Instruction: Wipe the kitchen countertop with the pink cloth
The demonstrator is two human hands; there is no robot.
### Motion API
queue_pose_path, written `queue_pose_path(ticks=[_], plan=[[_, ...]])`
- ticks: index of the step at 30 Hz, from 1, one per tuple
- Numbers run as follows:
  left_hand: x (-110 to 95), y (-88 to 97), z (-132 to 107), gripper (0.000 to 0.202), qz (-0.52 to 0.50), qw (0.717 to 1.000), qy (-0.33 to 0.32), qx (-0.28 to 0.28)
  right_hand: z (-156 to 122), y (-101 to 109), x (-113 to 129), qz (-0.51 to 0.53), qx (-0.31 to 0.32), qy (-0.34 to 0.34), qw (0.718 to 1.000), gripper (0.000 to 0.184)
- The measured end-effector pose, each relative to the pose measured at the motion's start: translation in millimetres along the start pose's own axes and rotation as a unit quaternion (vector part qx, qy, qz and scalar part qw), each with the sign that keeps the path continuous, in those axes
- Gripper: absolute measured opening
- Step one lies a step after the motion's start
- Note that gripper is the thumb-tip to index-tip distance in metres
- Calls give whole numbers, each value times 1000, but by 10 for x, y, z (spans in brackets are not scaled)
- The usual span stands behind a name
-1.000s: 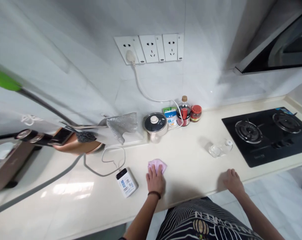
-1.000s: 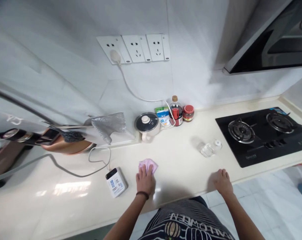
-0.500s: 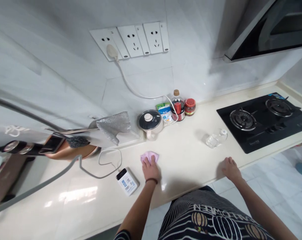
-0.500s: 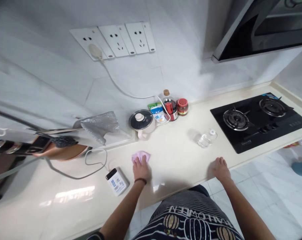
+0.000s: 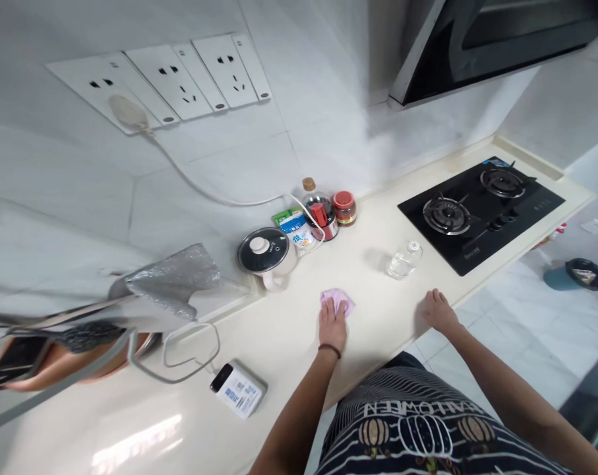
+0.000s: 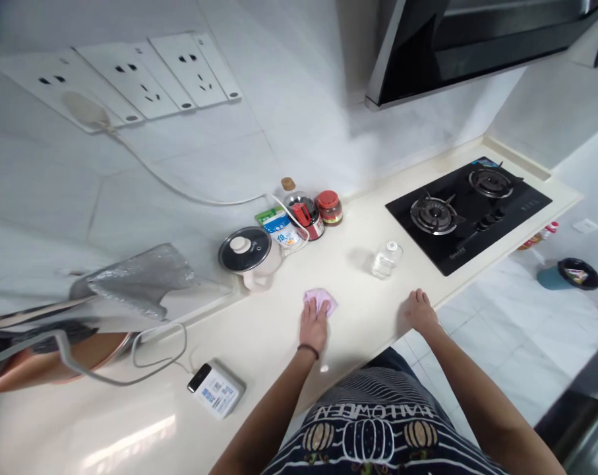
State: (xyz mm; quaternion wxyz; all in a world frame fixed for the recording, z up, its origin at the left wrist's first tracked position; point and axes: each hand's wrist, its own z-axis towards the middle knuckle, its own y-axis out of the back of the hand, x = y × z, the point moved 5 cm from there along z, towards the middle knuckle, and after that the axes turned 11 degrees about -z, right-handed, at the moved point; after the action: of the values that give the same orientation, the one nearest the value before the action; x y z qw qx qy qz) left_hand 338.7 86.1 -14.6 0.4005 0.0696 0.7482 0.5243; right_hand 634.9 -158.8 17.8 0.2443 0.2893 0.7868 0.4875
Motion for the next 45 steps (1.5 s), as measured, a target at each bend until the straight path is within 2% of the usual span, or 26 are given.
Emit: queue_pose_path(ticks=[3, 6, 8, 12, 14, 16, 19, 22, 25, 28, 30, 32, 34, 38, 42, 45], plan=[[-92, 141, 433, 66, -18, 999, 50, 8, -9, 13, 1, 3, 5, -3, 1000, 76], [-240, 53, 507, 68, -20, 999, 45, 19, -19, 19, 1, 5, 11, -11, 1000, 75], [-362, -130, 341, 67, -15, 999, -5, 28, -23, 18, 3, 8, 13, -14, 1000, 75], [-535, -578, -266, 67, -6, 987, -151, 50, -25, 8, 1, 22, 5, -16, 1000, 76], [-507, -707, -538, 66, -1, 979, -192, 70, -21, 1, -6, 30, 0, -16, 999, 78], [-367, -691, -705, 64, 5, 979, -188, 75, -14, -12, -19, 35, -1, -13, 999, 79], [47, -373, -768, 62, 13, 994, -107, 24, 8, -50, -43, 43, -1, -1, 999, 81], [577, 142, -728, 63, 18, 998, 25, -48, 42, -106, -72, 47, -5, 7, 999, 82], [1018, 626, -651, 65, 19, 983, 158, -92, 72, -157, -90, 47, -8, 10, 999, 82], [1230, 921, -579, 65, 15, 963, 243, -116, 81, -167, -91, 41, -11, 14, 999, 81], [1240, 973, -586, 63, 14, 957, 261, -128, 78, -153, -86, 28, -11, 19, 999, 79], [1174, 910, -679, 63, 18, 959, 247, -136, 72, -136, -84, 18, -12, 25, 999, 77], [1070, 757, -875, 62, 26, 967, 211, -138, 66, -122, -90, 19, -13, 27, 999, 77], [886, 336, -1521, 60, 43, 984, 114, -132, 62, -107, -107, 31, -24, 36, 999, 79], [825, -16, -2189, 69, 56, 991, 35, -118, 70, -83, -111, 21, -32, 48, 998, 76], [834, -136, -2411, 76, 63, 990, 26, -121, 76, -52, -105, 13, -32, 57, 998, 72]])
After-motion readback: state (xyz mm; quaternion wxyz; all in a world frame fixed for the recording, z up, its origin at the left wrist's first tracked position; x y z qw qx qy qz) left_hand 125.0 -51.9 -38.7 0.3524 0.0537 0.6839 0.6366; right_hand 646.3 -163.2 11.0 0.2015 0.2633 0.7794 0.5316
